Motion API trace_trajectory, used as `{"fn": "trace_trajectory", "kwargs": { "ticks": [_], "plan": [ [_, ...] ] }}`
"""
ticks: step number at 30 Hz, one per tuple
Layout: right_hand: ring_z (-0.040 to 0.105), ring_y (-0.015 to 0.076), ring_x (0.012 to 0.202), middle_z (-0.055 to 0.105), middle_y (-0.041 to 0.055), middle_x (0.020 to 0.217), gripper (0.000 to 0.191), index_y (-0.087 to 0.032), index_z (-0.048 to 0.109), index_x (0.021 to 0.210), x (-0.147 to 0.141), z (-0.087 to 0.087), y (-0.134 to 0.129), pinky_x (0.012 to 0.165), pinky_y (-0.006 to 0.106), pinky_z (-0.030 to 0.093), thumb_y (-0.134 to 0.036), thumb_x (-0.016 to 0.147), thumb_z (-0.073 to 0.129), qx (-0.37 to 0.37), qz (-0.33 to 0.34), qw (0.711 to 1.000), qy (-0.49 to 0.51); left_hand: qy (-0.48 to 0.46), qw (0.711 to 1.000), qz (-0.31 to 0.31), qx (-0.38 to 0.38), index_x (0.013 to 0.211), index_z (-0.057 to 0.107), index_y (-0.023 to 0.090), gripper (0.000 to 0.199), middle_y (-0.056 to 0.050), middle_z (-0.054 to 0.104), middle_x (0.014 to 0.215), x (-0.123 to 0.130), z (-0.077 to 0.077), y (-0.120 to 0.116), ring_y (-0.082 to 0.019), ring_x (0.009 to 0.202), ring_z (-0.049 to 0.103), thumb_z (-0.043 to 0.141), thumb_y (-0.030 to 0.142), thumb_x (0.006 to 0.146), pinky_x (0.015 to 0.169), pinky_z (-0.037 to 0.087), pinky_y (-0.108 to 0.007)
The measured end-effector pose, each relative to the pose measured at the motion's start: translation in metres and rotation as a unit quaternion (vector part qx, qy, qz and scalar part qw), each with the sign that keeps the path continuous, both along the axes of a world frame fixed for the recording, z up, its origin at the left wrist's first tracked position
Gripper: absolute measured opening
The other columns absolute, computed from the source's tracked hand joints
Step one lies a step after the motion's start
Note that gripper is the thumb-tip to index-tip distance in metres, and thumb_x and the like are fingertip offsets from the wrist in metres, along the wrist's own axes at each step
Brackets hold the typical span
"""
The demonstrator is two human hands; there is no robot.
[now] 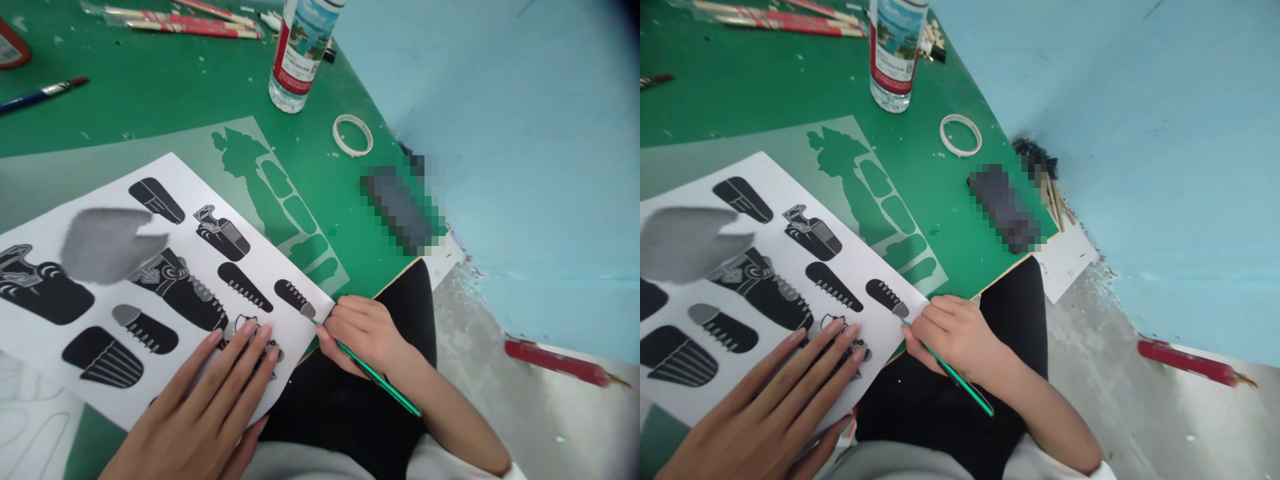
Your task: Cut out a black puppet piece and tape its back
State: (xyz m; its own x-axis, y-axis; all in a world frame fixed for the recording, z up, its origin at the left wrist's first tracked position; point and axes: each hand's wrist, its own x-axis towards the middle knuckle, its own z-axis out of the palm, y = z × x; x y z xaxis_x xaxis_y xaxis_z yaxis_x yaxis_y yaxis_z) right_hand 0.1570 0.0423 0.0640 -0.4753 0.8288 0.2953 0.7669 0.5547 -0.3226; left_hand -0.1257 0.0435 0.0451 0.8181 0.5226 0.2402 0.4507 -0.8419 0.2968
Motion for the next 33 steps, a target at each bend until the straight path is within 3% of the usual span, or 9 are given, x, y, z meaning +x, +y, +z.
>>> {"fn": "trace_trajectory", "kwargs": {
  "ticks": [19, 26, 29, 33],
  "plan": [
    [0.038, 0.0142, 0.058, 0.046, -0.0029, 0.061, 0.035, -0.021, 0.050, 0.069, 0.002, -0.003, 0.002, 0.057, 0.031, 0.033, -0.013, 0.102, 0.057, 0.007, 0.018, 1.000, 0.016, 0.002, 1.000, 0.004, 0.013, 0.155, 0.049, 0.011, 0.062, -0.015, 0.048, 0.163, 0.002, 0.002, 0.002, -0.029, 0.158, 0.033, 0.054, 0.044, 0.102, 0.133, 0.015, -0.048],
    [0.033, 0.0143, 0.055, 0.038, -0.0038, 0.061, 0.033, -0.025, 0.038, 0.074, 0.006, -0.007, 0.005, 0.055, 0.032, 0.026, -0.013, 0.103, 0.049, -0.055, -0.016, 0.975, 0.215, -0.029, 0.999, 0.005, 0.013, 0.144, 0.060, 0.012, 0.064, -0.014, 0.059, 0.154, -0.002, 0.006, 0.003, -0.030, 0.150, 0.045, 0.052, 0.060, 0.101, 0.134, 0.018, -0.048],
    [0.029, 0.0145, 0.056, 0.030, -0.0048, 0.062, 0.038, -0.025, 0.030, 0.073, 0.001, -0.005, 0.013, 0.057, 0.033, 0.025, -0.014, 0.104, 0.050, -0.068, -0.030, 0.970, 0.230, -0.040, 0.998, 0.009, 0.044, 0.144, 0.061, 0.011, 0.069, -0.015, 0.064, 0.149, -0.009, 0.008, -0.002, -0.031, 0.144, 0.051, 0.047, 0.064, 0.103, 0.133, 0.019, -0.048],
    [0.031, 0.0134, 0.058, 0.031, -0.0049, 0.065, 0.039, -0.025, 0.030, 0.073, -0.011, -0.002, 0.026, 0.060, 0.032, 0.027, -0.014, 0.105, 0.051, -0.090, -0.033, 0.968, 0.232, -0.052, 0.994, 0.072, 0.058, 0.148, 0.058, 0.009, 0.063, -0.015, 0.068, 0.144, -0.013, 0.014, 0.000, -0.031, 0.136, 0.059, 0.058, 0.052, 0.101, 0.132, 0.024, -0.043]
  ]
}}
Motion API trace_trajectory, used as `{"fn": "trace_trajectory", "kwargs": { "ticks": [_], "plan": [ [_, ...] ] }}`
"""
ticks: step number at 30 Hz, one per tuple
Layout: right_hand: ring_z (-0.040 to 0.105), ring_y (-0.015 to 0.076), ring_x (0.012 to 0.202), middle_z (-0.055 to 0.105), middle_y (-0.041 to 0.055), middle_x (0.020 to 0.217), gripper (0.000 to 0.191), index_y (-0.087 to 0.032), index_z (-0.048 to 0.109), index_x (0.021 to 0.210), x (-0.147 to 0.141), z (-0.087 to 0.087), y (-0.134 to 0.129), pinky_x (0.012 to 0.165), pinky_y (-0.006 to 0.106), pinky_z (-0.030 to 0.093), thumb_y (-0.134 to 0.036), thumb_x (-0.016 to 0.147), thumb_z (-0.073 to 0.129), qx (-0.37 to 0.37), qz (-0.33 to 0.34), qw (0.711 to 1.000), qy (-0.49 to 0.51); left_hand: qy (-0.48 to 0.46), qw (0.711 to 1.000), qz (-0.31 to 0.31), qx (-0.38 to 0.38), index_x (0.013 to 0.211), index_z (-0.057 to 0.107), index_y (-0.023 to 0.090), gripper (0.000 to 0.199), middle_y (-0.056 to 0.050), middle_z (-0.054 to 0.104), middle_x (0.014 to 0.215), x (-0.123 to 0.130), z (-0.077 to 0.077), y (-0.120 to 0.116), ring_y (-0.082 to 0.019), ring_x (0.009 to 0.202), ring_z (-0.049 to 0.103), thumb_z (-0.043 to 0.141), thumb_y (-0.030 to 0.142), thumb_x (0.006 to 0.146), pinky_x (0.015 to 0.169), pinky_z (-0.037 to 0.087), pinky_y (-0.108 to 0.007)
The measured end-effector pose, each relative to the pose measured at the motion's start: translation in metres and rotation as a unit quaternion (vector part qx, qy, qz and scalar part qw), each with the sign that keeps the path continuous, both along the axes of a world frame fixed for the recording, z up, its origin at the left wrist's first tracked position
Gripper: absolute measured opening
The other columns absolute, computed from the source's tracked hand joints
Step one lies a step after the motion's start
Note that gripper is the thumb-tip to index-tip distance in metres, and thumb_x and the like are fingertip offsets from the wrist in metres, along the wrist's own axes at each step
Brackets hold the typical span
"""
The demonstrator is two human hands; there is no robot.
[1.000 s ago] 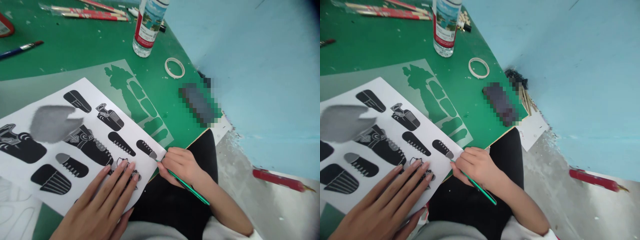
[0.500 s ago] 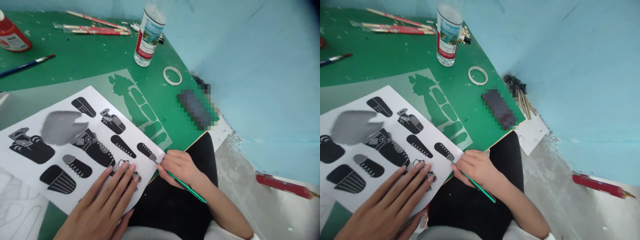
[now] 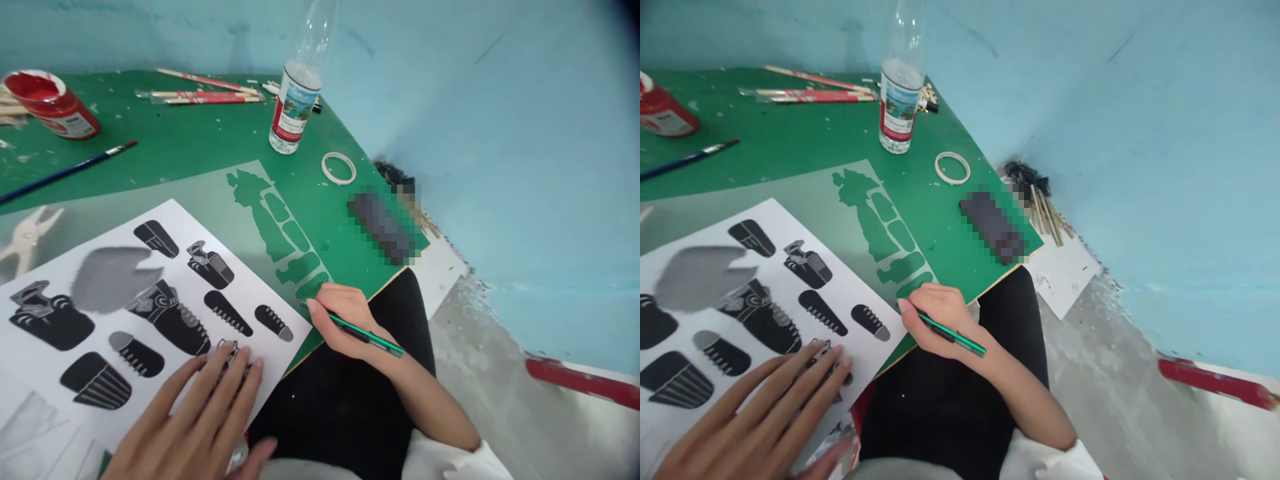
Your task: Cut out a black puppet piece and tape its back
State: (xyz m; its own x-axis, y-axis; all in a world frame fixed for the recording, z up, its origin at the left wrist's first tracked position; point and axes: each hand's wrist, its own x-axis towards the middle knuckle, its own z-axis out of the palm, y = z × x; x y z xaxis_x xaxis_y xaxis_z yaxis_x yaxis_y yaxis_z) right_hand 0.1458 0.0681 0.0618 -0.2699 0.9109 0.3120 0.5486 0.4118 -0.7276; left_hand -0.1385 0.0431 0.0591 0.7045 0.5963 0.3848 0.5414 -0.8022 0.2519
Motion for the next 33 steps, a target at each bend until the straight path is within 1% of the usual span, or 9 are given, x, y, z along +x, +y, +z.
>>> {"fn": "trace_trajectory", "kwargs": {
  "ticks": [5, 8, 13, 19, 22, 26, 29, 31, 33],
  "plan": [
    [0.032, 0.0123, 0.059, 0.033, -0.0051, 0.067, 0.039, -0.024, 0.032, 0.074, -0.012, 0.003, 0.013, 0.060, 0.031, 0.027, -0.016, 0.106, 0.053, -0.005, 0.003, 1.000, -0.023, 0.022, 1.000, 0.002, -0.005, 0.153, 0.053, 0.008, 0.065, -0.018, 0.050, 0.161, 0.005, 0.000, 0.026, -0.037, 0.146, 0.052, 0.057, 0.048, 0.101, 0.133, 0.021, -0.047],
    [0.033, 0.0122, 0.058, 0.034, -0.0051, 0.065, 0.038, -0.023, 0.034, 0.073, -0.016, 0.004, 0.022, 0.059, 0.031, 0.028, -0.017, 0.106, 0.052, -0.001, 0.013, 0.999, -0.042, 0.016, 0.999, -0.007, -0.039, 0.154, 0.053, 0.014, 0.066, -0.017, 0.043, 0.166, 0.005, -0.006, 0.034, -0.038, 0.152, 0.045, 0.058, 0.051, 0.100, 0.133, 0.019, -0.050],
    [0.033, 0.0122, 0.057, 0.032, -0.0054, 0.063, 0.039, -0.024, 0.033, 0.071, -0.018, 0.002, 0.032, 0.058, 0.031, 0.027, -0.018, 0.105, 0.052, -0.004, 0.034, 0.999, -0.041, -0.012, 0.997, -0.051, -0.059, 0.148, 0.059, 0.017, 0.064, -0.015, 0.047, 0.164, 0.001, -0.009, 0.038, -0.037, 0.154, 0.043, 0.068, 0.052, 0.095, 0.135, 0.017, -0.051],
    [0.029, 0.0120, 0.055, 0.025, -0.0055, 0.062, 0.044, -0.023, 0.025, 0.069, -0.015, 0.003, 0.027, 0.056, 0.032, 0.024, -0.019, 0.106, 0.049, -0.039, 0.054, 0.998, 0.009, -0.011, 0.987, -0.150, -0.053, 0.148, 0.058, 0.014, 0.058, -0.009, 0.058, 0.155, -0.007, -0.011, 0.068, -0.030, 0.148, 0.051, 0.065, 0.045, 0.100, 0.137, 0.012, -0.049],
    [0.036, 0.0127, 0.057, 0.034, -0.0044, 0.065, 0.035, -0.023, 0.038, 0.074, -0.011, 0.002, 0.023, 0.057, 0.031, 0.027, -0.026, 0.108, 0.045, -0.058, 0.034, 0.997, 0.046, -0.039, 0.985, -0.155, -0.063, 0.146, 0.060, 0.012, 0.054, -0.007, 0.061, 0.153, -0.010, -0.014, 0.077, -0.027, 0.147, 0.053, 0.066, 0.039, 0.100, 0.138, 0.015, -0.047],
    [0.043, 0.0127, 0.057, 0.049, -0.0043, 0.069, 0.021, -0.024, 0.063, 0.105, -0.012, 0.003, 0.019, 0.056, 0.028, 0.035, -0.037, 0.110, 0.048, -0.113, -0.077, 0.987, 0.087, -0.043, 0.984, -0.161, -0.063, 0.142, 0.064, 0.017, 0.046, -0.008, 0.063, 0.151, -0.012, -0.015, 0.075, -0.029, 0.148, 0.052, 0.065, 0.037, 0.100, 0.137, 0.018, -0.051],
    [0.044, 0.0104, 0.055, 0.052, -0.0044, 0.064, 0.028, -0.022, 0.070, 0.086, -0.018, 0.012, 0.022, 0.052, 0.026, 0.036, -0.042, 0.105, 0.063, -0.142, -0.132, 0.972, 0.130, -0.031, 0.983, -0.171, -0.063, 0.137, 0.068, 0.025, 0.039, -0.007, 0.062, 0.152, -0.013, -0.015, 0.074, -0.031, 0.150, 0.049, 0.064, 0.038, 0.100, 0.136, 0.018, -0.055],
    [0.043, 0.0087, 0.052, 0.056, -0.0046, 0.066, 0.025, -0.022, 0.069, 0.086, -0.023, 0.021, 0.025, 0.048, 0.023, 0.036, -0.043, 0.099, 0.074, -0.184, -0.121, 0.953, 0.207, -0.030, 0.982, -0.177, -0.057, 0.137, 0.068, 0.027, 0.040, -0.007, 0.062, 0.153, -0.014, -0.015, 0.075, -0.030, 0.151, 0.048, 0.065, 0.039, 0.099, 0.136, 0.017, -0.055],
    [0.048, 0.0091, 0.052, 0.064, -0.0031, 0.074, 0.020, -0.024, 0.070, 0.102, -0.026, 0.029, 0.027, 0.042, 0.022, 0.037, -0.042, 0.097, 0.076, -0.241, -0.076, 0.926, 0.282, -0.032, 0.983, -0.175, -0.049, 0.138, 0.067, 0.028, 0.041, -0.007, 0.061, 0.154, -0.014, -0.015, 0.076, -0.029, 0.151, 0.048, 0.065, 0.040, 0.099, 0.136, 0.019, -0.054]
  ]
}}
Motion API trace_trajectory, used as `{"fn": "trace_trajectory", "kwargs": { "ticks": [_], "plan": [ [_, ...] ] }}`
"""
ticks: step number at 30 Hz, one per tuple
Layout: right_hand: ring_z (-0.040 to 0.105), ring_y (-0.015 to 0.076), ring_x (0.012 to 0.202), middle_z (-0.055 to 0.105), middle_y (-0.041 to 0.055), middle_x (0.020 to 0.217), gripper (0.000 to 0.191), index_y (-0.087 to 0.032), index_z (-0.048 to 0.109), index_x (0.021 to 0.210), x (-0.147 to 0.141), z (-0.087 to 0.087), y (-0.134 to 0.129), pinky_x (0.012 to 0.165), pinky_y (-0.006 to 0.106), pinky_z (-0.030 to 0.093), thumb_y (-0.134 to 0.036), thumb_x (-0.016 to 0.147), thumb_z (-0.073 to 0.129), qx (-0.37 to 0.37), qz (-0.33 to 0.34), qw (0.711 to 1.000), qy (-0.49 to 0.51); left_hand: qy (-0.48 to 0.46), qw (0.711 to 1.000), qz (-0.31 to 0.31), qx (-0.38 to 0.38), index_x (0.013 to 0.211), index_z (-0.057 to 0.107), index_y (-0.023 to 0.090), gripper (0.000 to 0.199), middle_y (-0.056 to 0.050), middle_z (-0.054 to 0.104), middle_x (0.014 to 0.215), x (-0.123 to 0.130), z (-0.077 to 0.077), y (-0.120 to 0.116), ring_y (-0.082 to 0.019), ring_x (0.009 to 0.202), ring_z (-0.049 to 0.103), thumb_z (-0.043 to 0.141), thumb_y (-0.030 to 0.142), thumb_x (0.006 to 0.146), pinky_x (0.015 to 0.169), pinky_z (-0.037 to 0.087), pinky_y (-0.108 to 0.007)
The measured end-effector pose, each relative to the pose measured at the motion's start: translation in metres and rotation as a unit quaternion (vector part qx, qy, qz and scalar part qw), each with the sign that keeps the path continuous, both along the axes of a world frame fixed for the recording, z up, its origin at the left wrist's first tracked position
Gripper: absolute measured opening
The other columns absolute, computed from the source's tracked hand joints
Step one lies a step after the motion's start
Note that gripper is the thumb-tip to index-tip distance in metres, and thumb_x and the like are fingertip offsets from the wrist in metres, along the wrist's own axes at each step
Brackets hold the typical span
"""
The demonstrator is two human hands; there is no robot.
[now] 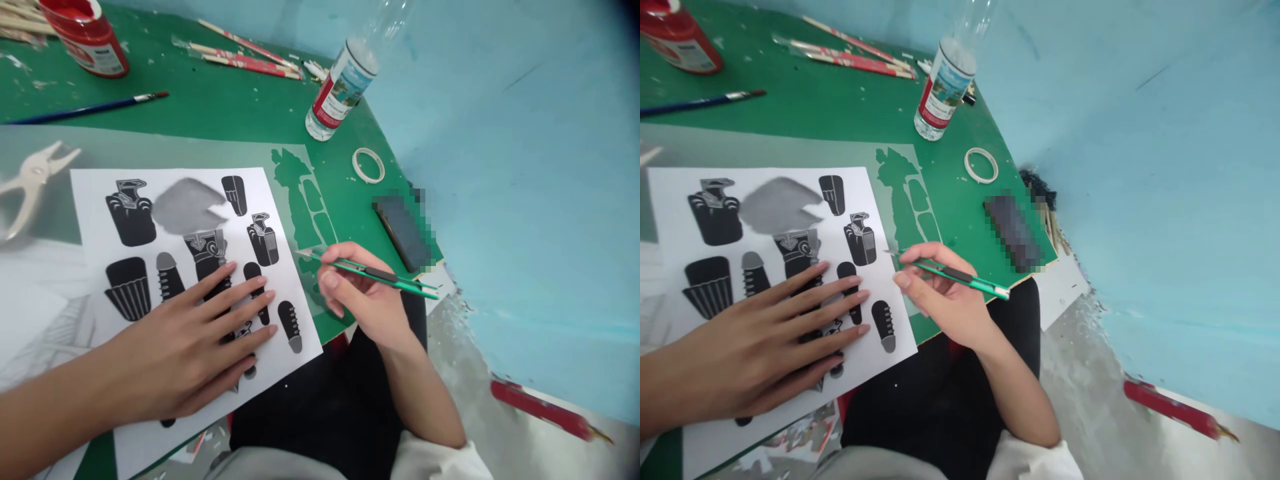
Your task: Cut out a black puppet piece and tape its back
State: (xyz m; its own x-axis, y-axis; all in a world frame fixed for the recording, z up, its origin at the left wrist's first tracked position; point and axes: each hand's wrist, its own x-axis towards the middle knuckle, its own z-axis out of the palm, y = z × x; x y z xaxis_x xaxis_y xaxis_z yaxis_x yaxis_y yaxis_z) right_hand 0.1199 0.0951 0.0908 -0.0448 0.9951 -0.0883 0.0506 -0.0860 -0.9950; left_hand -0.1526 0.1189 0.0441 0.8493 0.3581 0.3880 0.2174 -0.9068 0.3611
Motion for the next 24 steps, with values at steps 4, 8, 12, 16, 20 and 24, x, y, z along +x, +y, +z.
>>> {"fn": "trace_trajectory", "kwargs": {
  "ticks": [4, 8, 12, 16, 20, 24],
  "plan": [
    [0.051, 0.0098, 0.048, 0.062, -0.0023, 0.064, 0.025, -0.023, 0.074, 0.097, -0.003, 0.008, 0.001, 0.040, 0.023, 0.035, -0.043, 0.107, 0.062, 0.016, 0.029, 0.999, -0.005, -0.002, 1.000, 0.025, -0.011, 0.136, 0.069, 0.032, 0.038, -0.009, 0.058, 0.156, 0.001, 0.001, 0.000, -0.028, 0.152, 0.047, 0.061, 0.043, 0.101, 0.134, 0.026, -0.052],
    [0.035, 0.0081, 0.040, 0.043, -0.0055, 0.053, 0.048, -0.021, 0.066, 0.074, -0.011, 0.002, 0.009, 0.038, 0.025, 0.028, -0.054, 0.108, 0.055, 0.026, 0.030, 0.996, -0.080, -0.006, 0.999, 0.029, -0.033, 0.133, 0.071, 0.031, 0.034, -0.009, 0.059, 0.155, 0.002, 0.002, -0.001, -0.029, 0.151, 0.048, 0.058, 0.040, 0.103, 0.134, 0.025, -0.052],
    [0.049, 0.0094, 0.051, 0.051, -0.0040, 0.061, 0.044, -0.021, 0.059, 0.075, -0.023, -0.012, 0.017, 0.048, 0.023, 0.040, -0.045, 0.112, 0.049, 0.045, 0.090, 0.986, -0.131, -0.002, 0.999, 0.033, -0.038, 0.133, 0.071, 0.031, 0.034, -0.007, 0.061, 0.153, 0.003, 0.003, -0.002, -0.029, 0.149, 0.050, 0.059, 0.042, 0.103, 0.134, 0.025, -0.052],
    [0.058, 0.0101, 0.060, 0.060, -0.0015, 0.070, 0.041, -0.021, 0.055, 0.075, -0.029, -0.021, 0.008, 0.058, 0.024, 0.046, -0.034, 0.113, 0.044, 0.101, 0.059, 0.978, -0.173, -0.007, 0.998, 0.044, -0.040, 0.138, 0.067, 0.025, 0.039, -0.008, 0.063, 0.150, 0.005, 0.003, -0.003, -0.028, 0.147, 0.053, 0.056, 0.041, 0.104, 0.135, 0.024, -0.050],
    [0.056, 0.0100, 0.056, 0.057, -0.0016, 0.066, 0.040, -0.020, 0.056, 0.075, -0.033, -0.022, -0.005, 0.055, 0.025, 0.043, -0.030, 0.112, 0.044, 0.121, 0.054, 0.957, -0.259, -0.004, 0.998, 0.046, -0.032, 0.138, 0.067, 0.023, 0.040, -0.009, 0.061, 0.152, 0.005, 0.002, -0.003, -0.028, 0.146, 0.054, 0.057, 0.041, 0.104, 0.135, 0.025, -0.049],
    [0.057, 0.0105, 0.056, 0.058, -0.0008, 0.067, 0.039, -0.020, 0.053, 0.075, -0.036, -0.024, -0.009, 0.057, 0.026, 0.043, -0.029, 0.111, 0.045, 0.128, 0.047, 0.948, -0.289, 0.002, 0.999, 0.045, -0.019, 0.138, 0.067, 0.022, 0.041, -0.009, 0.062, 0.152, 0.003, 0.001, -0.003, -0.029, 0.146, 0.055, 0.058, 0.042, 0.103, 0.134, 0.026, -0.050]
  ]
}}
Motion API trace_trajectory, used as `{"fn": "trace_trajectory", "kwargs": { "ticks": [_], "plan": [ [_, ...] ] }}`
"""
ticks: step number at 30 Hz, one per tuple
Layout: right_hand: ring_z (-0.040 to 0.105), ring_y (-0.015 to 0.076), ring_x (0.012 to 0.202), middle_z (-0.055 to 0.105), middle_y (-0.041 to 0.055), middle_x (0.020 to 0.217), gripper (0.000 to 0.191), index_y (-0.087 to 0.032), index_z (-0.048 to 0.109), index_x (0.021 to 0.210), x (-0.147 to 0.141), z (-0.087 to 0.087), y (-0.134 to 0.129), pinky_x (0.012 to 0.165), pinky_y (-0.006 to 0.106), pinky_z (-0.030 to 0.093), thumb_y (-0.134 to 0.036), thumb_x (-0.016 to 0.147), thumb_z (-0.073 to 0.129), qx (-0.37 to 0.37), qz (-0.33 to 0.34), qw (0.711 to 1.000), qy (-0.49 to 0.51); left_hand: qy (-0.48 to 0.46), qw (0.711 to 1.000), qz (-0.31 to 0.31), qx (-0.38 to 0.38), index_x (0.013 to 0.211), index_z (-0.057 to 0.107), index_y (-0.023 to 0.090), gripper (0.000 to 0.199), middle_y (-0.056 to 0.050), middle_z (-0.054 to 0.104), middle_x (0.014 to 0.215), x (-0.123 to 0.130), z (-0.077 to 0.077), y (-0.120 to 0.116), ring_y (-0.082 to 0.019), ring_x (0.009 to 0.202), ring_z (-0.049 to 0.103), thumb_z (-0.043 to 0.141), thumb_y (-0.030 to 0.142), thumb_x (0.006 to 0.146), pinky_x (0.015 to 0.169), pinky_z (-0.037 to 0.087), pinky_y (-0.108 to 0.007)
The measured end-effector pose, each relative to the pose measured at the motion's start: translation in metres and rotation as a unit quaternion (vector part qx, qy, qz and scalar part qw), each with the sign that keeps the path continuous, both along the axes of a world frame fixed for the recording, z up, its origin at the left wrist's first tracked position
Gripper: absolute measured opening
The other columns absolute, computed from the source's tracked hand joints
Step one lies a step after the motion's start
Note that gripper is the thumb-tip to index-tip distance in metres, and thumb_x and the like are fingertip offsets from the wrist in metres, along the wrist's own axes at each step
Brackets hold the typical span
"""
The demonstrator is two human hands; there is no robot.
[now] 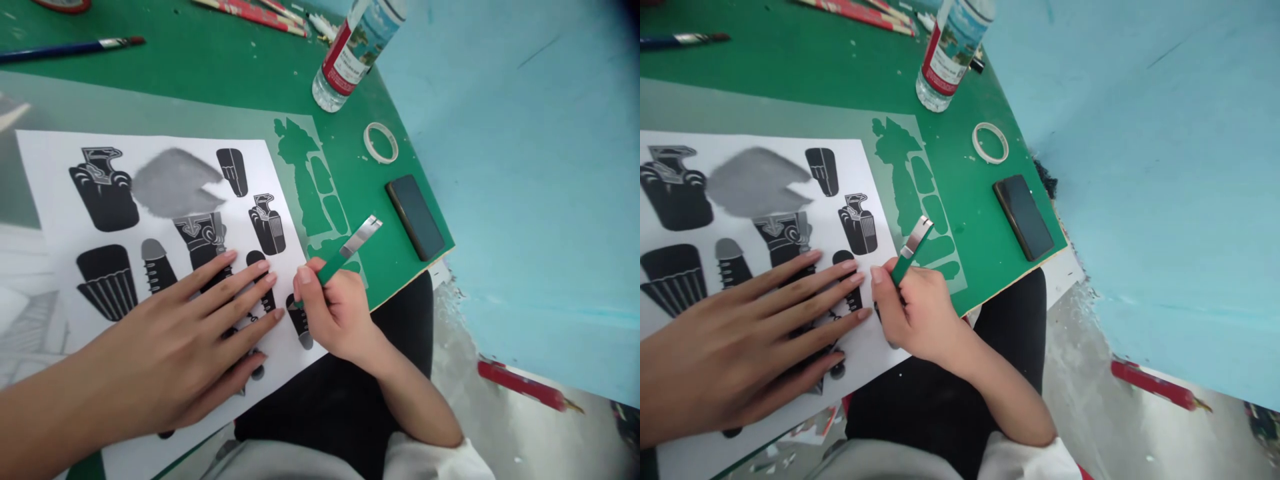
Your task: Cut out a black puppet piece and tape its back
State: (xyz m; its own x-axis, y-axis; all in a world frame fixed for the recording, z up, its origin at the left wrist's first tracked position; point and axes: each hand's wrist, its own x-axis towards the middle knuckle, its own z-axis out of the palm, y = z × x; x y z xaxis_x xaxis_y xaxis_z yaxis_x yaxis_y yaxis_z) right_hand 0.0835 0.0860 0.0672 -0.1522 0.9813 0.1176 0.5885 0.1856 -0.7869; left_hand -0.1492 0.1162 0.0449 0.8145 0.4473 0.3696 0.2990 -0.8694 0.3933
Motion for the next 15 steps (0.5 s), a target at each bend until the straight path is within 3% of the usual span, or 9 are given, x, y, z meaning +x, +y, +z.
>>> {"fn": "trace_trajectory", "kwargs": {
  "ticks": [15],
  "plan": [
    [0.057, 0.0096, 0.058, 0.059, -0.0010, 0.068, 0.040, -0.019, 0.056, 0.075, 0.0009, -0.0004, 0.0002, 0.057, 0.025, 0.043, -0.030, 0.112, 0.047, 0.010, 0.013, 0.999, 0.032, -0.014, 1.000, -0.001, 0.014, 0.131, 0.073, 0.022, 0.037, -0.008, 0.068, 0.145, 0.0015, -0.0003, 0.0009, -0.028, 0.142, 0.059, 0.056, 0.041, 0.104, 0.134, 0.027, -0.048]
  ]
}}
